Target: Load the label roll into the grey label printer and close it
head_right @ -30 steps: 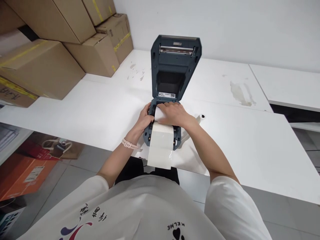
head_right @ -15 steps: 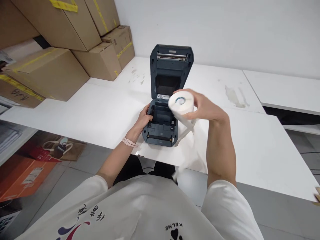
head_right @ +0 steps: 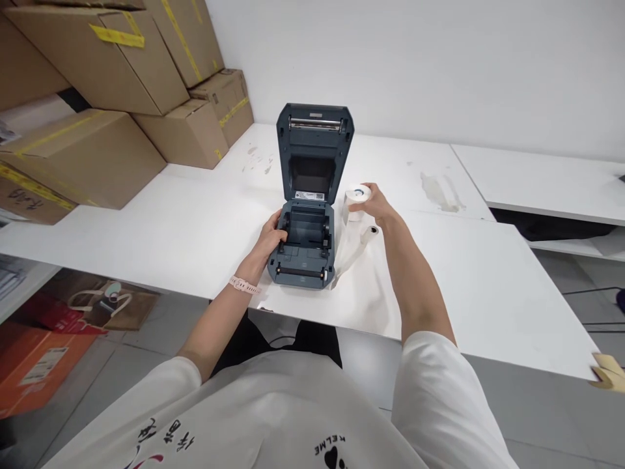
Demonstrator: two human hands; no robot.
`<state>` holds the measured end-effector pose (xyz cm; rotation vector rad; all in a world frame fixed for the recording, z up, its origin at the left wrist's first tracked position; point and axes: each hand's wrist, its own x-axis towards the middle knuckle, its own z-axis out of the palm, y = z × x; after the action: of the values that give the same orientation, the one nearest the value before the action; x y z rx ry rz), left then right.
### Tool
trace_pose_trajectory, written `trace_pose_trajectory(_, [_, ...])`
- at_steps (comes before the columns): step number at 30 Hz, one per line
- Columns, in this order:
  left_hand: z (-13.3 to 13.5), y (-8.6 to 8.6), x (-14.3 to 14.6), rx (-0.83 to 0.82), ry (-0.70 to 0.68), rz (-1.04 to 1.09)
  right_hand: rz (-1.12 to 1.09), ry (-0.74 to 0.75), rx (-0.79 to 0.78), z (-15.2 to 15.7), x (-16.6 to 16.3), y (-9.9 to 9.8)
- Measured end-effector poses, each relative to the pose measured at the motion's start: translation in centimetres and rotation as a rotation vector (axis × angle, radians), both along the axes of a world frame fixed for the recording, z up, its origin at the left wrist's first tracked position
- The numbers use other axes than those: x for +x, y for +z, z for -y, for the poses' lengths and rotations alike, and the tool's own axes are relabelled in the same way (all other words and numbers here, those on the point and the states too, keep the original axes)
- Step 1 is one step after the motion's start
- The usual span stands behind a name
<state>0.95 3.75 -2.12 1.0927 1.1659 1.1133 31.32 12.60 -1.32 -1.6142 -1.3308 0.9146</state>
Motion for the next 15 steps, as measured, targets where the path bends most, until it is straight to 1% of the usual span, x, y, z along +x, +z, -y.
trace_pose_trajectory(2, [0.0,0.0,-0.1,0.0,-0.006,-0.005,0.0,0.022,-0.021,0.2,0.3,-0.4])
trace_pose_trajectory(4, [0.0,0.0,-0.1,0.001,-0.011,-0.008,-0.008,0.051,-0.03,1.1,1.2,-0.8])
trace_pose_trajectory(6, [0.0,0.0,-0.2,-0.001,-0.01,-0.003,-0.089,0.045,-0.002,3.0,2.7,-1.1])
trace_pose_trajectory(9, [0.0,0.0,-0.1,-0.012,-0.004,0.009,-0.281,0.008,0.075,6.9,4.9,-1.9])
trace_pose_trajectory(10, [0.0,0.0,-0.1,-0.016,-0.001,0.009,-0.312,0.035,0.073,8.3,5.3,-2.2])
trace_pose_trajectory(12, [0.0,-0.1,-0.1,-0.024,0.0,0.006,-0.291,0.157,0.006,10.6,5.4,-2.8])
trace_pose_trajectory(13, [0.0,-0.1,-0.1,-0.027,-0.001,0.007,-0.265,0.214,-0.041,11.5,5.1,-3.1])
trace_pose_trajectory(15, [0.0,-0.1,-0.1,-0.026,-0.001,0.017,-0.236,0.282,-0.131,12.6,4.1,-3.3])
